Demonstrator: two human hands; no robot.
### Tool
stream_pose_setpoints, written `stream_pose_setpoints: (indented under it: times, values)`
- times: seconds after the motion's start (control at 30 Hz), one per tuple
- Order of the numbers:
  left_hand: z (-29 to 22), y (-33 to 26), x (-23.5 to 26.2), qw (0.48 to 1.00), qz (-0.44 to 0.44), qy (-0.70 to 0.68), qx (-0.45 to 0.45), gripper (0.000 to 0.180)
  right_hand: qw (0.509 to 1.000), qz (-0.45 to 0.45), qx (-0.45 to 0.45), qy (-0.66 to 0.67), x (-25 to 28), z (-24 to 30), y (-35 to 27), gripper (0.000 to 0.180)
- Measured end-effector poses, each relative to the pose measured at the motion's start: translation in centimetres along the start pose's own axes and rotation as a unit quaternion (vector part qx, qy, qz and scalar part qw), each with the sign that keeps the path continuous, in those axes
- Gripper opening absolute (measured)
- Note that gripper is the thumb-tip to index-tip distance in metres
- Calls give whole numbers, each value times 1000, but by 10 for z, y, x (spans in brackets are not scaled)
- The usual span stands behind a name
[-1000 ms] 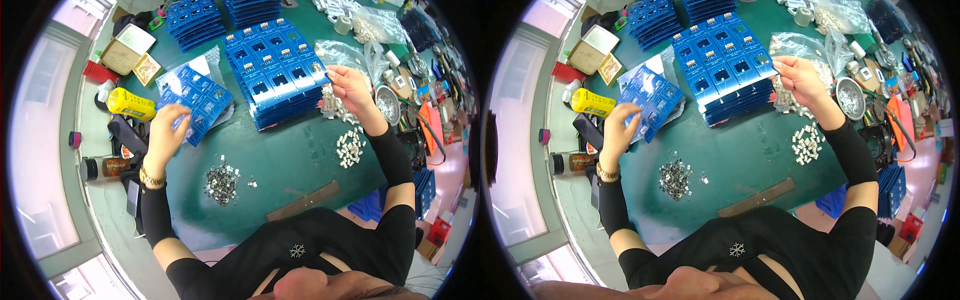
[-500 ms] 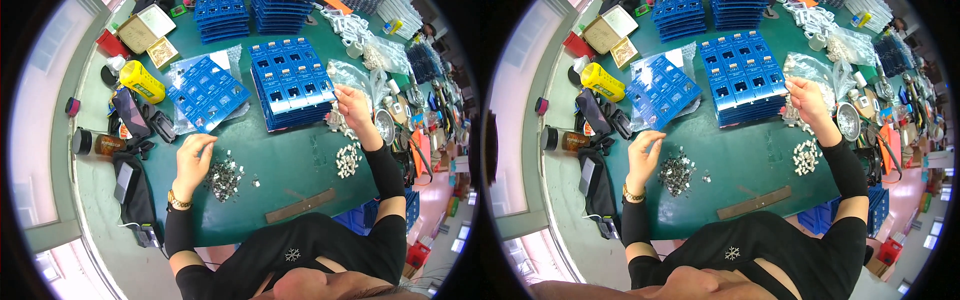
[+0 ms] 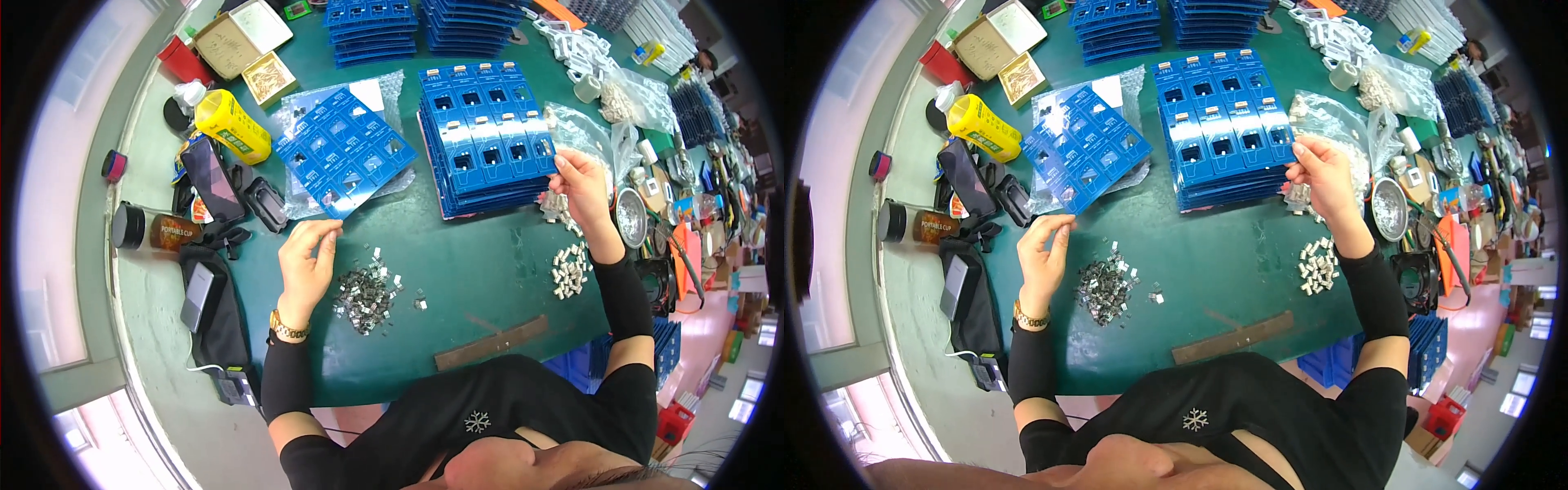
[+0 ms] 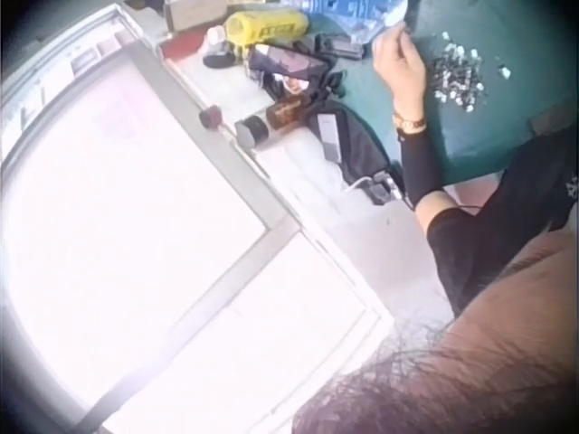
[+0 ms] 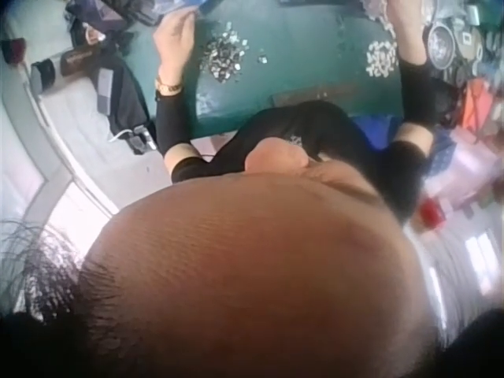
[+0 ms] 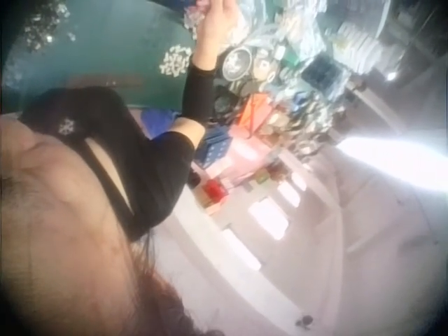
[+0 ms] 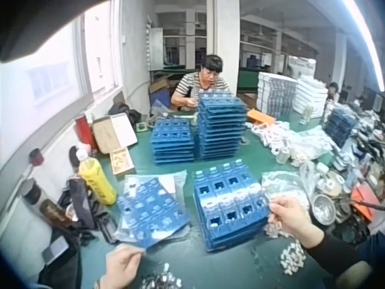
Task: The person places small electronic components by hand into designated slots on blue plastic trays.
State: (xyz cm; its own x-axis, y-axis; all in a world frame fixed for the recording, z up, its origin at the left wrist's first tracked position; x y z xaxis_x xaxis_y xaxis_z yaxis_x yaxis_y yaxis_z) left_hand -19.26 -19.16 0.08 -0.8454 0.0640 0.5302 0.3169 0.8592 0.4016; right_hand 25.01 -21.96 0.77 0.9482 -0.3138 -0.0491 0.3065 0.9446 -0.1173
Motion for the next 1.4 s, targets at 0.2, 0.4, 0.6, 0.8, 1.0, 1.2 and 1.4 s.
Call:
stream_pose_setpoints:
  times: [0.2, 0.4, 0.6, 0.8, 1.0, 1.2, 1.4]
  values:
    - [-6, 0, 0, 999, -5, 25, -39, 15, 999, 31, 13, 32, 3, 2, -1, 23]
    - [9, -6, 4, 996, -24, 73, -51, 19, 999, -25, 27, -31, 6, 2, 0, 22]
    - [23, -4, 2, 966, -49, 206, -152, 33, 978, -52, 111, -168, 3, 0, -2, 22]
    - [14, 18, 0, 954, -11, 272, -123, 64, 966, -66, 121, -220, -2, 0, -5, 20]
    - [23, 35, -13, 933, 67, 344, -86, 76, 957, -76, 145, -241, -10, -4, -14, 21]
    - [33, 31, -21, 905, 119, 408, -23, 73, 950, -101, 171, -240, 5, 5, -35, 19]
    - [32, 28, -19, 910, 89, 391, -103, 64, 961, -77, 176, -198, 10, 3, -90, 14]
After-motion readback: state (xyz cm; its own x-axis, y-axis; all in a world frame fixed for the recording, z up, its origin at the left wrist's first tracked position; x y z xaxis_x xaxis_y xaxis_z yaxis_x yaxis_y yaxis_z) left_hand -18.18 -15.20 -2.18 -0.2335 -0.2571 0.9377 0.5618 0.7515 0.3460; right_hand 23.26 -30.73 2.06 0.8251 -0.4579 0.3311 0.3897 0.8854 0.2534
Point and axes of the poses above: each hand's wrist, its own y-axis towards the middle knuckle, its own x-axis out of the back of the hand, z = x × y, the point moved 1 cm from there along y, towards the middle knuckle, and after that the axes turned 1 degree about z, right-handed, at the moved point
